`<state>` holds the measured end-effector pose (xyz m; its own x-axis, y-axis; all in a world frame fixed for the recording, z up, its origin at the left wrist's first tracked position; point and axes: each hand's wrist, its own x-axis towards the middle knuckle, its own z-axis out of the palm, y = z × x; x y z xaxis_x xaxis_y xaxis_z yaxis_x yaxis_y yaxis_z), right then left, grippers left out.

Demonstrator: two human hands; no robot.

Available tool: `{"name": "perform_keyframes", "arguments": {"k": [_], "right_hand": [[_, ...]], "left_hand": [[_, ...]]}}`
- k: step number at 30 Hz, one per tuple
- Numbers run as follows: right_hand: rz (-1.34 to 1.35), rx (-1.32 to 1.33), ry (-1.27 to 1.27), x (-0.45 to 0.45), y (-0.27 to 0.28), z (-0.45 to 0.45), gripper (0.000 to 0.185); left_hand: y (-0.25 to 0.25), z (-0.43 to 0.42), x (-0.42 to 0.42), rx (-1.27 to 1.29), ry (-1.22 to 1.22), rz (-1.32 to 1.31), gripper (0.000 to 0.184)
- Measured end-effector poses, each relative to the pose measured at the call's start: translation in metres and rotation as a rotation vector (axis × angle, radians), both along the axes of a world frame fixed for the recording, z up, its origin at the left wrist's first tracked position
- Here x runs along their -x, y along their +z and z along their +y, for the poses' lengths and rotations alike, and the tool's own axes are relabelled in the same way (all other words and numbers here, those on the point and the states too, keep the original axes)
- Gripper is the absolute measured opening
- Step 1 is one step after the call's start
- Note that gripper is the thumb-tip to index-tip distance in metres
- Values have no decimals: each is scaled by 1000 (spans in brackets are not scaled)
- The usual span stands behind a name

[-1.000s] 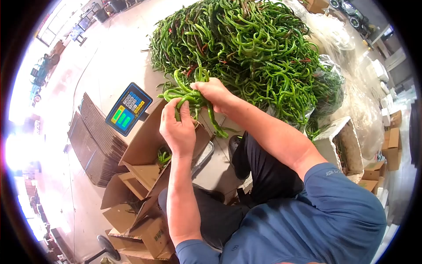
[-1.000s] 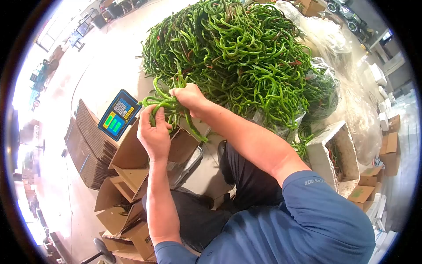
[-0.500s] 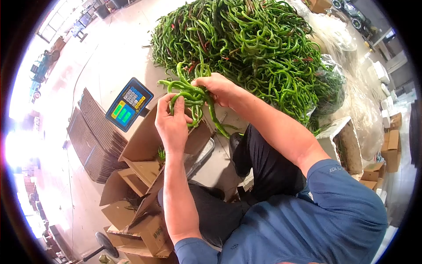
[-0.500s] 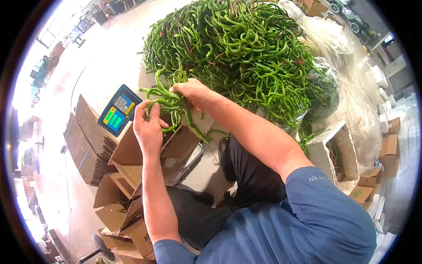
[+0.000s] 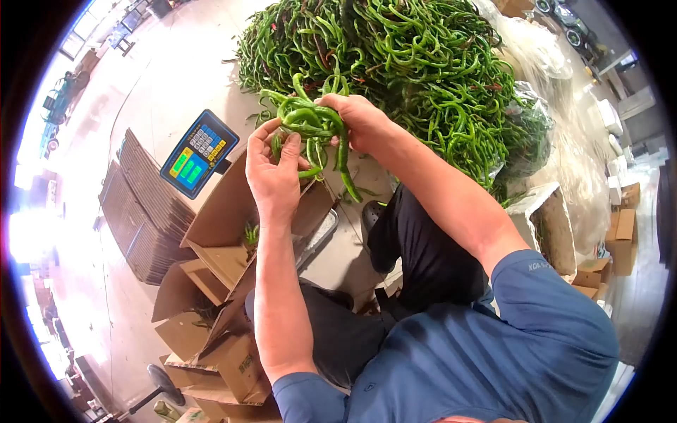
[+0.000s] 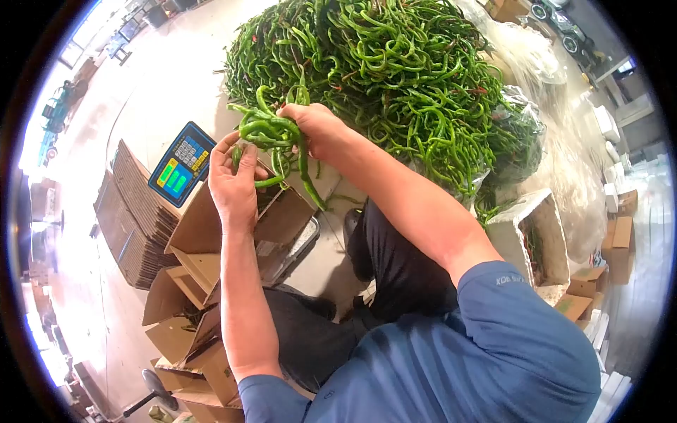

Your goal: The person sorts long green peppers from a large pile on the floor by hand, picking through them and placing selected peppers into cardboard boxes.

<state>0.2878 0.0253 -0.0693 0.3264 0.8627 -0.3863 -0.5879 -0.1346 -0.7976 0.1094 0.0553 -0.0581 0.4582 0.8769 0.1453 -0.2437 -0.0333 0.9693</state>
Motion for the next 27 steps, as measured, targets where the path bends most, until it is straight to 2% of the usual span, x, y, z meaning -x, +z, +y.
{"name": "perform_keyframes", "arguments": {"k": [3, 8, 14, 18, 22, 25, 27], "right_hand": [[40, -44, -9, -8, -4, 1, 16], [86, -136, 93, -21, -4, 1, 27], [71, -146, 113, -29, 11, -10, 36], [170, -159, 145, -43, -1, -9, 40], [218, -214, 232, -54, -12, -10, 41], [187, -191, 232, -52, -11, -10, 40], [187, -185, 215, -48, -8, -11, 39]], "left_hand": [[2, 1, 2, 26, 1, -61, 43], [-1, 3, 4, 110, -97, -125, 49], [-6, 4, 4, 317, -182, -74, 33], [-4, 2, 4, 353, -187, -38, 30], [3, -7, 2, -39, -110, 208, 36], [3, -16, -3, -327, -28, 246, 37], [7, -22, -4, -305, 0, 285, 38]]}}
